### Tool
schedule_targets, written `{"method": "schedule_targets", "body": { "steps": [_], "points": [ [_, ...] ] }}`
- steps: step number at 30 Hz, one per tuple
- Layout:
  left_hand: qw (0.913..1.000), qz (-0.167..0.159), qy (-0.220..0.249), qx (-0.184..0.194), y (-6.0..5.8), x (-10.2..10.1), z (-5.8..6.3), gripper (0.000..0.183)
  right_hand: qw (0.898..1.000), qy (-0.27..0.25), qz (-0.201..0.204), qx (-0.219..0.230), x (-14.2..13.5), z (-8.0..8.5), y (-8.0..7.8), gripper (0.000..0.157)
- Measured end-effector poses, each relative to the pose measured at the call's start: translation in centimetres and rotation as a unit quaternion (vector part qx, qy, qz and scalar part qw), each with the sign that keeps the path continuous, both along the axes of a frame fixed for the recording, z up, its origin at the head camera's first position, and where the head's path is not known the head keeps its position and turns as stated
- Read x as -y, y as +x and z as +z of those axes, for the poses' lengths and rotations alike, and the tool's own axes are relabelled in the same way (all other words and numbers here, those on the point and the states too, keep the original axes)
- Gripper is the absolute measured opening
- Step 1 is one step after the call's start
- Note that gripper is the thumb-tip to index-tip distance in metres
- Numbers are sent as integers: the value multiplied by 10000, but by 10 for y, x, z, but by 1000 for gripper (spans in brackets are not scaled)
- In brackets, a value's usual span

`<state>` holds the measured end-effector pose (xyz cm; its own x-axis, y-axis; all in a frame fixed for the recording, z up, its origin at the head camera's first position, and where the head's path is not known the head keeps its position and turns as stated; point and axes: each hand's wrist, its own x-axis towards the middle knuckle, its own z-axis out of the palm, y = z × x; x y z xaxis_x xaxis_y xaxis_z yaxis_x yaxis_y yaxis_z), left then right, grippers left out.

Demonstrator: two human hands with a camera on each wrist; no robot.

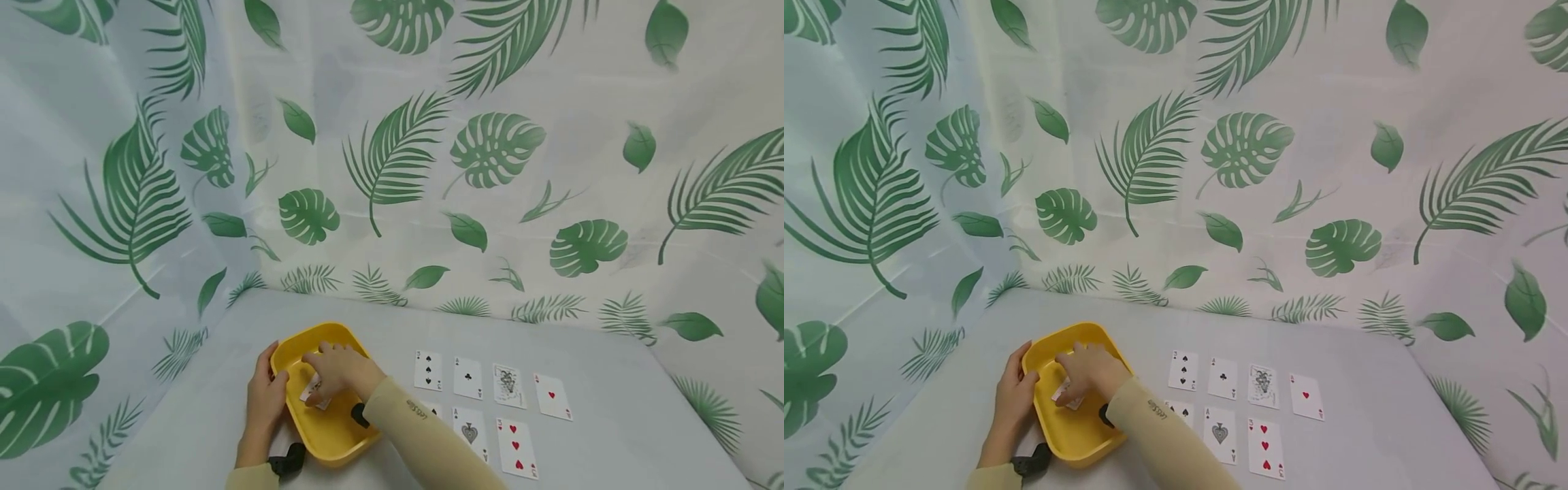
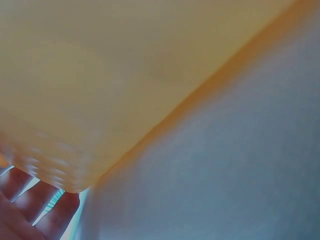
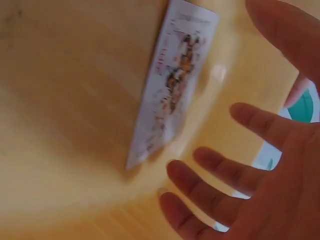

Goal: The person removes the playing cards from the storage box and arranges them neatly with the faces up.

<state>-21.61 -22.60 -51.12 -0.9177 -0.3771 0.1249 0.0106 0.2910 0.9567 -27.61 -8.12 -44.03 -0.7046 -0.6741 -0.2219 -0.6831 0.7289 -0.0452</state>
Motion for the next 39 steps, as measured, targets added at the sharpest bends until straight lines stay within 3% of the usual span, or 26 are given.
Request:
{"method": "schedule_targets", "body": {
  "steps": [11,16,23,39],
  "points": [
    [9997,-115,207,58,-1,1,-1,63,9988,329,-361,-65,2,-14,2,95],
    [9997,-94,173,107,0,0,0,63,9979,318,-565,74,2,-15,5,93],
    [9996,-116,215,106,0,0,1,63,9978,209,-539,313,-3,-11,1,84],
    [9998,-105,97,111,1,0,2,61,9916,-72,-1120,636,-1,-14,-6,90]
  ]
}}
